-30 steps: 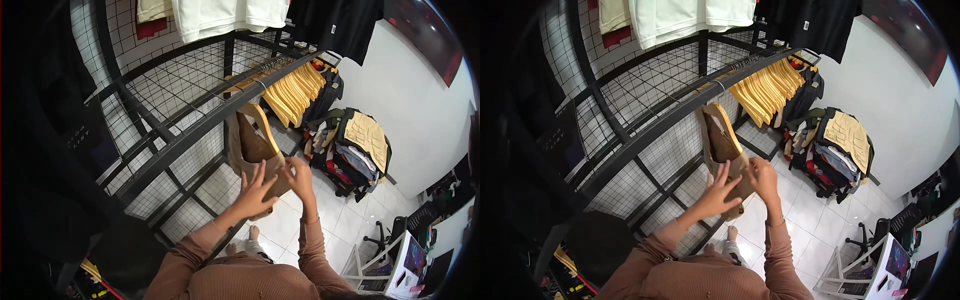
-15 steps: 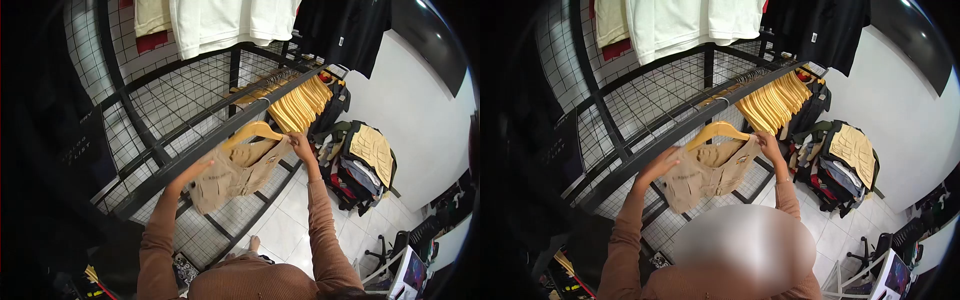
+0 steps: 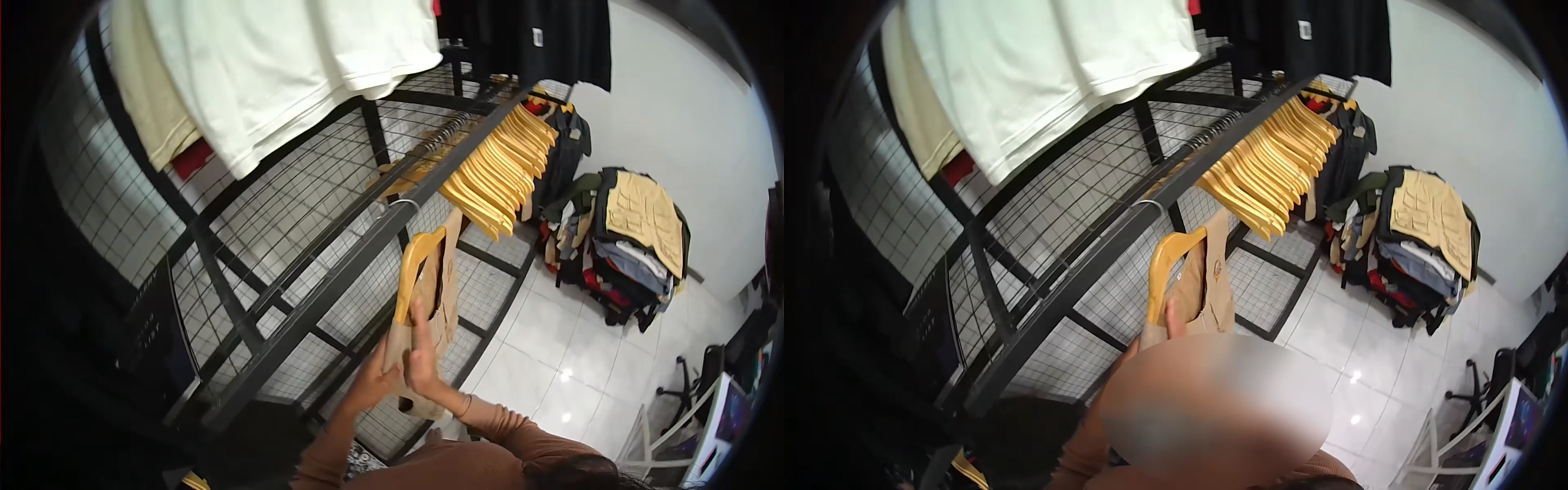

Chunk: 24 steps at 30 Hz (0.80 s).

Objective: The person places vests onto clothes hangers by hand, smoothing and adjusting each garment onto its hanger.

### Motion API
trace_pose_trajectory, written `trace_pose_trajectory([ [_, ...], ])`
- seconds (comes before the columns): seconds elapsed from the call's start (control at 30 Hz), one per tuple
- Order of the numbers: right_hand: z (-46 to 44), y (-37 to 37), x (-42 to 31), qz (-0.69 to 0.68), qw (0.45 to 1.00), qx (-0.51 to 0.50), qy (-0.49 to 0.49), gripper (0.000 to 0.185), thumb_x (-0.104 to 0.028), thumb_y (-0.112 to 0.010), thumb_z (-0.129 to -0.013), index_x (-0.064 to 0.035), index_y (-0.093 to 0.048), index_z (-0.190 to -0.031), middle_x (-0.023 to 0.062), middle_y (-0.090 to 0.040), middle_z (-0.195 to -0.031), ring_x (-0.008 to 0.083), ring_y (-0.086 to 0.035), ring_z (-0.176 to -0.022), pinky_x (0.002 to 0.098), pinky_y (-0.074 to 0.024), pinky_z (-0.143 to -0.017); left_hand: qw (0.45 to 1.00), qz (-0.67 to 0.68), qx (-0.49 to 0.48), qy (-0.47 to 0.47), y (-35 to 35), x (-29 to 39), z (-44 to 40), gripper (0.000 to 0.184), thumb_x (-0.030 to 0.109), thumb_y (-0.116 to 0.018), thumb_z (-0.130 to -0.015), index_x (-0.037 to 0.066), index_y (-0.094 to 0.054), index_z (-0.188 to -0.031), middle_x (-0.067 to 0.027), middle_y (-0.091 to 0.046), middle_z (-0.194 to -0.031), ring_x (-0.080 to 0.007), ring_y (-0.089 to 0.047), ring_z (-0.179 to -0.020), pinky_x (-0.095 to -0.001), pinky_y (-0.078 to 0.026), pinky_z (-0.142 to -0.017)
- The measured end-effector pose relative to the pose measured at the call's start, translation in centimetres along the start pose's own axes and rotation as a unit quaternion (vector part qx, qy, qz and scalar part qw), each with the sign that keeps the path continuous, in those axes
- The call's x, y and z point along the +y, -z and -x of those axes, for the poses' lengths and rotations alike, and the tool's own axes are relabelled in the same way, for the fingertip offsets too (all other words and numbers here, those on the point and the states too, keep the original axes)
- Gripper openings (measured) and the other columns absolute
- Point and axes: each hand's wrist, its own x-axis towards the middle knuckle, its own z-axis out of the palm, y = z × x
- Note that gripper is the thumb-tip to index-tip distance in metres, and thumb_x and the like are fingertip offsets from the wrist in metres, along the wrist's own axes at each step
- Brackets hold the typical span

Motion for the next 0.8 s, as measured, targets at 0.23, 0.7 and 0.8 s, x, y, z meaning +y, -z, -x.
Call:
trace_pose_trajectory([
  [0.23,18.2,2.2,19.0,0.253,0.871,-0.158,-0.389,0.065,-0.043,-0.03,-0.095,0.001,-0.017,-0.141,0.024,-0.015,-0.146,0.0395,-0.018,-0.135,0.0493,-0.0161,-0.106,0.997,0.07,-0.018,0.035,-2.0,-0.4,0.6,0.061,-0.006,-0.049,-0.079,-0.002,-0.026,-0.136,-0.0133,-0.046,-0.123,-0.0179,-0.045,-0.114,-0.0309,-0.036,-0.096],
  [0.7,19.6,-2.5,13.5,0.15,0.927,-0.152,-0.308,0.062,-0.041,-0.031,-0.095,-0.005,-0.015,-0.143,0.0206,-0.013,-0.148,0.0377,-0.015,-0.136,0.0494,-0.0151,-0.107,0.978,0.202,-0.009,0.054,-2.1,0.1,0.4,0.067,-0.014,-0.043,-0.074,-0.001,-0.025,-0.137,-0.013,-0.046,-0.124,-0.0198,-0.047,-0.113,-0.0292,-0.037,-0.096],
  [0.8,24.9,0.7,15.9,0.292,0.778,-0.268,-0.488,0.061,-0.04,-0.036,-0.094,-0.0039,-0.02,-0.141,0.0245,-0.017,-0.145,0.0387,-0.023,-0.132,0.0505,-0.0249,-0.103,0.978,0.2,0.008,0.059,-2.0,0.2,1.0,0.066,-0.014,-0.044,-0.073,-0.001,-0.026,-0.136,-0.0131,-0.047,-0.123,-0.0197,-0.048,-0.112,-0.0292,-0.037,-0.096],
])
